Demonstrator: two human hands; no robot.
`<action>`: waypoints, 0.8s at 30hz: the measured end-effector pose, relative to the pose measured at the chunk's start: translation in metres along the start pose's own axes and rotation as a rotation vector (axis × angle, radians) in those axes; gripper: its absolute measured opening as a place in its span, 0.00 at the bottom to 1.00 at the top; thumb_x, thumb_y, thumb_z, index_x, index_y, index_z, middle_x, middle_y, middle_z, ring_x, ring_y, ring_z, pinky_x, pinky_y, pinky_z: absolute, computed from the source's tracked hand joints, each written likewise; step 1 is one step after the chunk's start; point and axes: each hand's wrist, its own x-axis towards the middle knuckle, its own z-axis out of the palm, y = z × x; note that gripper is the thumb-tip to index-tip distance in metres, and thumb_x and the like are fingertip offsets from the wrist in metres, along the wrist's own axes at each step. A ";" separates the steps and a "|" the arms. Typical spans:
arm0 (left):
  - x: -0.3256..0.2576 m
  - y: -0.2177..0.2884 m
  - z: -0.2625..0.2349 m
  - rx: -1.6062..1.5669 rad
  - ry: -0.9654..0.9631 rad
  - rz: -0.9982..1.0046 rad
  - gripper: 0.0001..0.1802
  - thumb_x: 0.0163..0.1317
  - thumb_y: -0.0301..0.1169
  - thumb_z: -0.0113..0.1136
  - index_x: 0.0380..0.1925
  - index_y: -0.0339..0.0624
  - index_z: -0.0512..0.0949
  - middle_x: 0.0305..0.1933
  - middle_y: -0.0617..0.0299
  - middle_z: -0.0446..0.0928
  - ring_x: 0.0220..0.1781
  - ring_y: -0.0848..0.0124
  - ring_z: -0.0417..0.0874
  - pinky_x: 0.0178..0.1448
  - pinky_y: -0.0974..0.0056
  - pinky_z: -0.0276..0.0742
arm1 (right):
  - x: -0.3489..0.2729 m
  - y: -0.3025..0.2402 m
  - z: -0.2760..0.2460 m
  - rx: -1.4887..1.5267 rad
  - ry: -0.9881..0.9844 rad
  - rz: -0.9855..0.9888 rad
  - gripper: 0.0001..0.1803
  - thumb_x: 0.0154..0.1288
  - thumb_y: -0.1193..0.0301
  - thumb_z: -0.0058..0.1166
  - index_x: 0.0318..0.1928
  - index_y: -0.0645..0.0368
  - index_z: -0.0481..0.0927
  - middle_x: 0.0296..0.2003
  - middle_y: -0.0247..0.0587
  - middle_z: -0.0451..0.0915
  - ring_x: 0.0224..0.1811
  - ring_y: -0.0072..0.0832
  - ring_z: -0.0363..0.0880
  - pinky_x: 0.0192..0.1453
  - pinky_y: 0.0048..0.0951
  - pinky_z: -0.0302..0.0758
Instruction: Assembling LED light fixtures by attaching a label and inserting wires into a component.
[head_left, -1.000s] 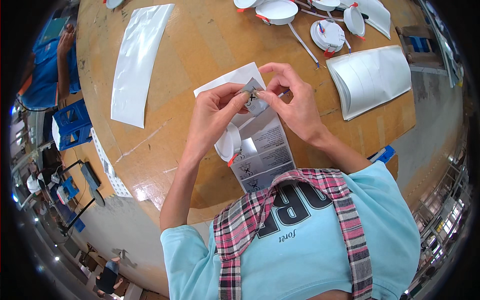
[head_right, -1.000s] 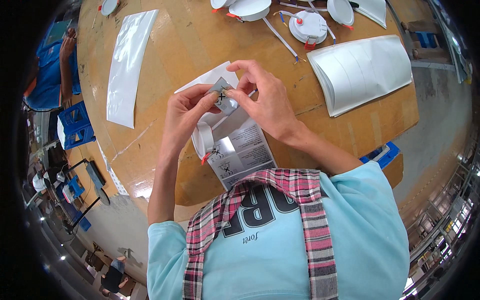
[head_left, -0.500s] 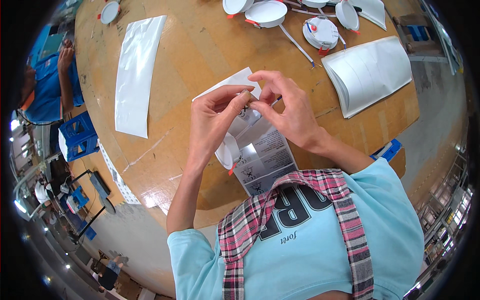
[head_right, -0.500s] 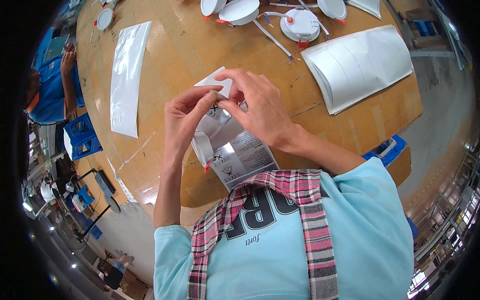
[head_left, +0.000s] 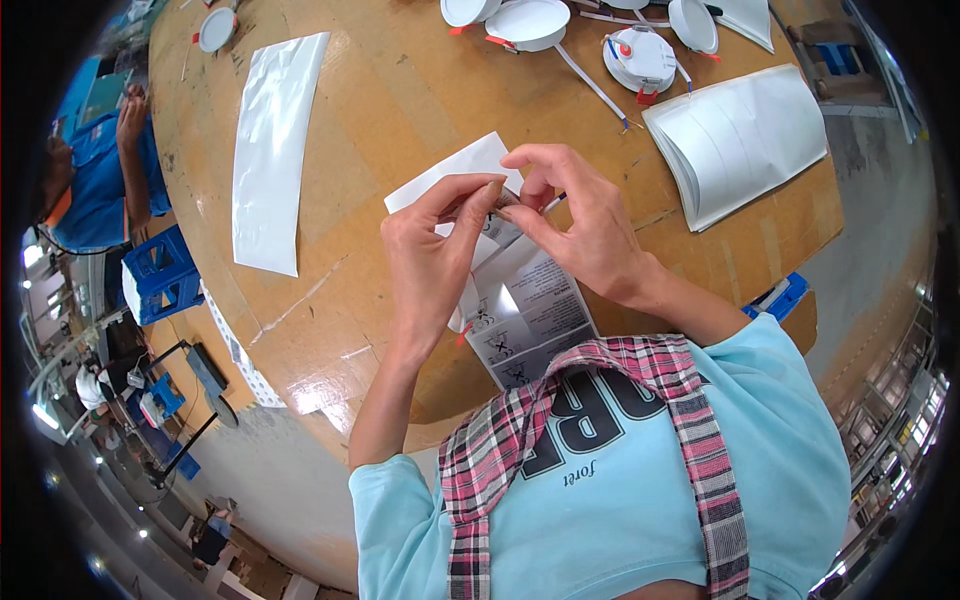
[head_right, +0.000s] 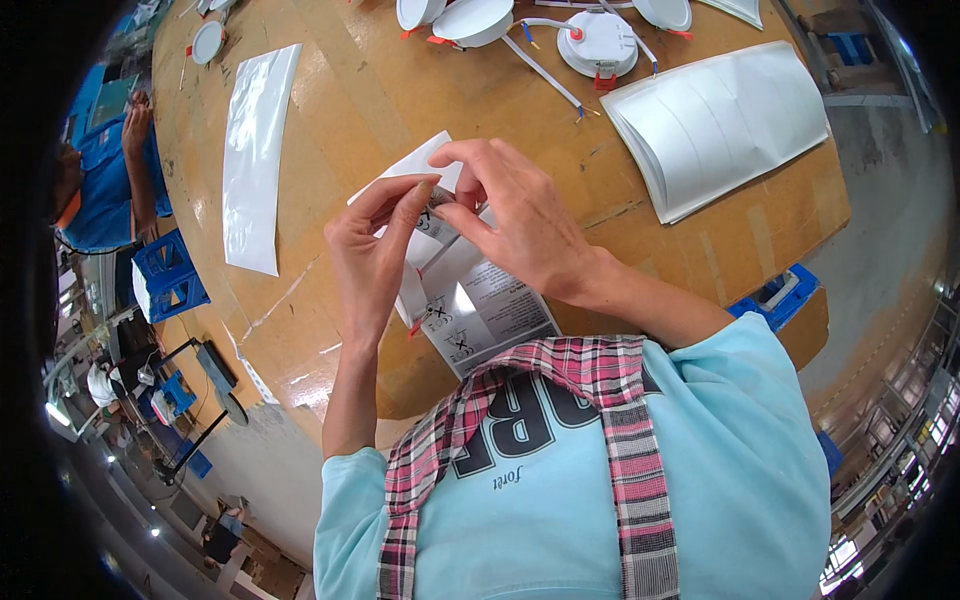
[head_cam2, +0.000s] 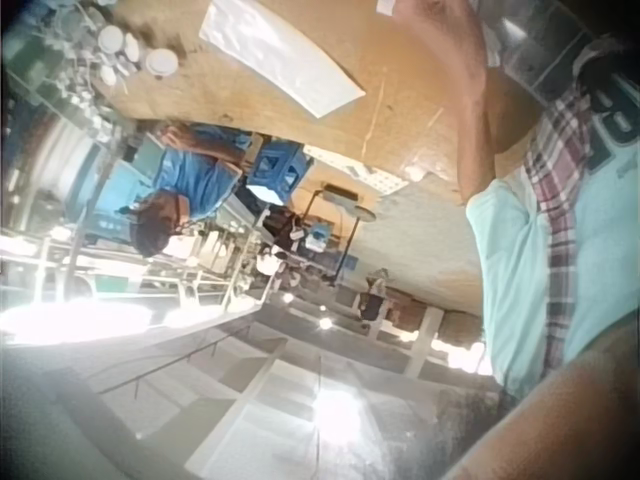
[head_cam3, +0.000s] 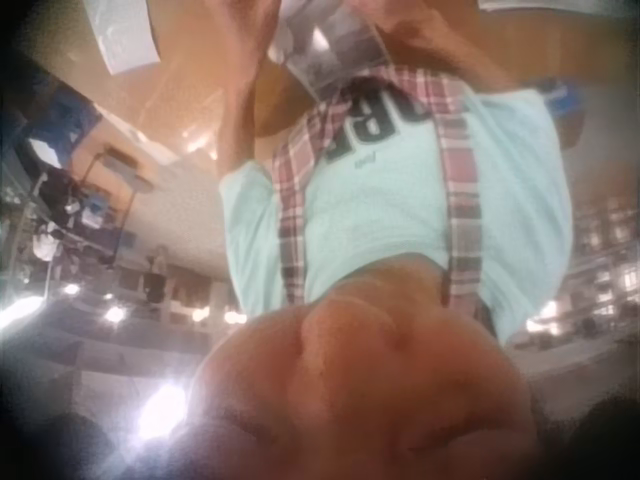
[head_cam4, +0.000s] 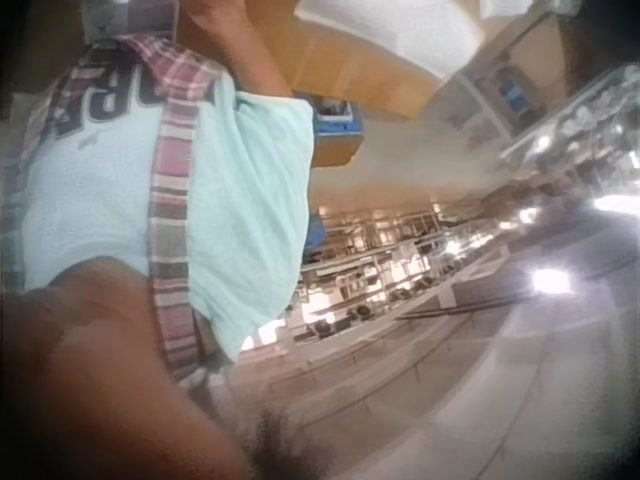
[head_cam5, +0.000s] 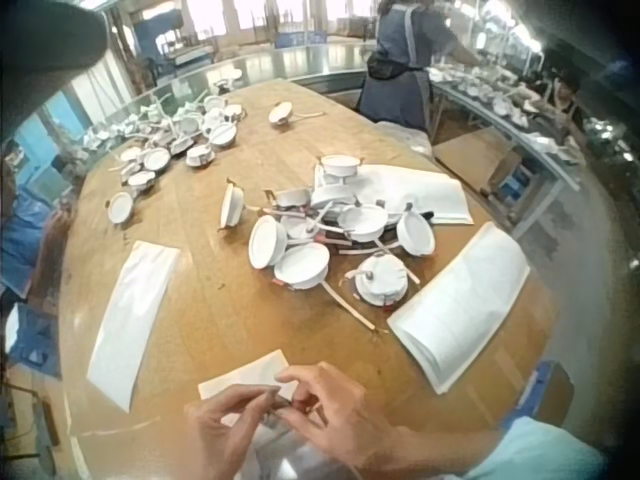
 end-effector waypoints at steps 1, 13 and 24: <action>0.000 0.001 0.001 -0.001 0.002 -0.002 0.07 0.62 0.25 0.60 0.38 0.34 0.83 0.30 0.61 0.83 0.34 0.78 0.82 0.41 0.72 0.77 | -0.001 0.002 0.000 -0.017 0.005 -0.036 0.25 0.54 0.79 0.62 0.53 0.57 0.71 0.27 0.36 0.71 0.29 0.29 0.72 0.36 0.31 0.71; -0.006 0.000 0.002 0.049 0.133 0.080 0.07 0.61 0.25 0.61 0.38 0.37 0.83 0.29 0.62 0.83 0.31 0.78 0.80 0.39 0.71 0.75 | 0.005 0.000 -0.008 0.042 -0.046 -0.117 0.28 0.53 0.79 0.63 0.55 0.60 0.69 0.39 0.41 0.69 0.36 0.28 0.72 0.41 0.28 0.74; -0.004 -0.006 -0.002 0.013 0.153 0.131 0.07 0.61 0.26 0.62 0.38 0.39 0.84 0.30 0.64 0.83 0.33 0.78 0.80 0.41 0.71 0.75 | 0.011 0.008 -0.016 0.554 -0.223 0.366 0.25 0.56 0.77 0.64 0.55 0.63 0.72 0.37 0.37 0.74 0.35 0.20 0.76 0.42 0.20 0.77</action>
